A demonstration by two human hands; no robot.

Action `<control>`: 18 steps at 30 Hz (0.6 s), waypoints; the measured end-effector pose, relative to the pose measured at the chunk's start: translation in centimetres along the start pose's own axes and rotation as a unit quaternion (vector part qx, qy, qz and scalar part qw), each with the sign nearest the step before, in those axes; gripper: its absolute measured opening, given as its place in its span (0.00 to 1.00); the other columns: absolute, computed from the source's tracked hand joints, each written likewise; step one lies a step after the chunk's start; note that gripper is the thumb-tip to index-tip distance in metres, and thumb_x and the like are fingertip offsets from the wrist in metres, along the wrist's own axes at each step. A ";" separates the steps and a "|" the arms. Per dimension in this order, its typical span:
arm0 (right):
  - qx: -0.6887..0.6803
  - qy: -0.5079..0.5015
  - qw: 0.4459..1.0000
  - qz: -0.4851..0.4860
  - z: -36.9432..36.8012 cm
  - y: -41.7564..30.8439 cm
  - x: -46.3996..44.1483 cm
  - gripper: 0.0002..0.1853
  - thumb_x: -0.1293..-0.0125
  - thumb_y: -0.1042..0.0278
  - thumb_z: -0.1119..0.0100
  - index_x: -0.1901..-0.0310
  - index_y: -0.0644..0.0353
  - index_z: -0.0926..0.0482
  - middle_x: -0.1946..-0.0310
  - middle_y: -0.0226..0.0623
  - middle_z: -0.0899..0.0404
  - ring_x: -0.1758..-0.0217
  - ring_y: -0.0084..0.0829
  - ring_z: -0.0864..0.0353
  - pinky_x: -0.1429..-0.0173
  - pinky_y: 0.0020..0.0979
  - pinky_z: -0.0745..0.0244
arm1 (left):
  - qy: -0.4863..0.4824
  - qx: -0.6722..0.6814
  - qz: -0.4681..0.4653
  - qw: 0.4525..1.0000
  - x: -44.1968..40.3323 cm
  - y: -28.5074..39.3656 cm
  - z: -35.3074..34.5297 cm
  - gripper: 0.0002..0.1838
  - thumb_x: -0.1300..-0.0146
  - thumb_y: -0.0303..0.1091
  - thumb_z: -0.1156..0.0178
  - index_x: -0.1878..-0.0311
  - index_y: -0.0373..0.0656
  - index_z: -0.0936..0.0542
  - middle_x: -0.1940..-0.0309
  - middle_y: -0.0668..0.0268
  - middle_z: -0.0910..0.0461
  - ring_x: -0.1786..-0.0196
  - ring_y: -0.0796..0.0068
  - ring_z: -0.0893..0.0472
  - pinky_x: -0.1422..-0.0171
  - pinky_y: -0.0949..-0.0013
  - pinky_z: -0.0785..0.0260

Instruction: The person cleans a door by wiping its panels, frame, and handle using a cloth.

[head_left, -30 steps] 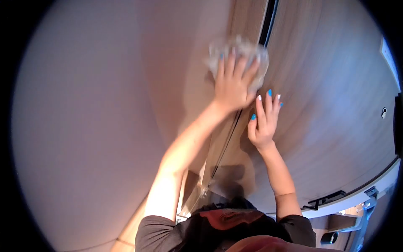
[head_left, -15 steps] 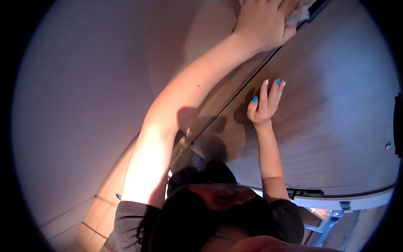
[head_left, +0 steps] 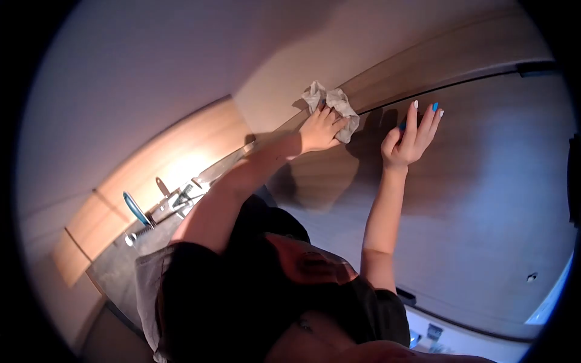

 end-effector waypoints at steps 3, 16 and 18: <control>-0.088 -0.013 0.995 -0.035 0.8 0.3 -0.2 0.22 0.45 0.75 0.56 0.47 0.67 0.25 0.38 0.60 0.39 0.35 0.60 0.41 0.34 0.50 0.42 | 0.096 0.004 -0.012 0.995 -0.5 2.7 1.7 0.40 0.48 0.55 0.43 0.38 0.36 0.37 0.46 0.38 0.37 0.41 0.30 0.42 0.34 0.37 0.56; -0.261 -0.309 0.913 0.047 -7.3 -5.9 -5.8 0.19 0.39 0.72 0.53 0.45 0.53 0.27 0.51 0.46 0.24 0.50 0.40 0.23 0.48 0.33 0.28 | 0.316 0.636 0.041 0.703 -8.8 5.7 8.9 0.15 0.32 0.31 0.52 0.44 0.42 0.37 0.48 0.64 0.32 0.45 0.70 0.31 0.42 0.67 0.36; -0.193 -0.353 0.909 0.112 -9.5 -6.0 -3.2 0.16 0.37 0.67 0.53 0.48 0.59 0.27 0.57 0.48 0.22 0.54 0.42 0.22 0.52 0.37 0.27 | 0.357 0.804 0.022 0.476 -8.6 4.1 6.2 0.12 0.31 0.30 0.54 0.46 0.41 0.36 0.50 0.62 0.30 0.47 0.70 0.30 0.43 0.66 0.35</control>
Point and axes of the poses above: each hand's wrist, its own x-axis away from the middle knuckle, its own z-axis out of the back of the hand, y = z × x, the point moved 7 cm from there along -x, towards the middle knuckle
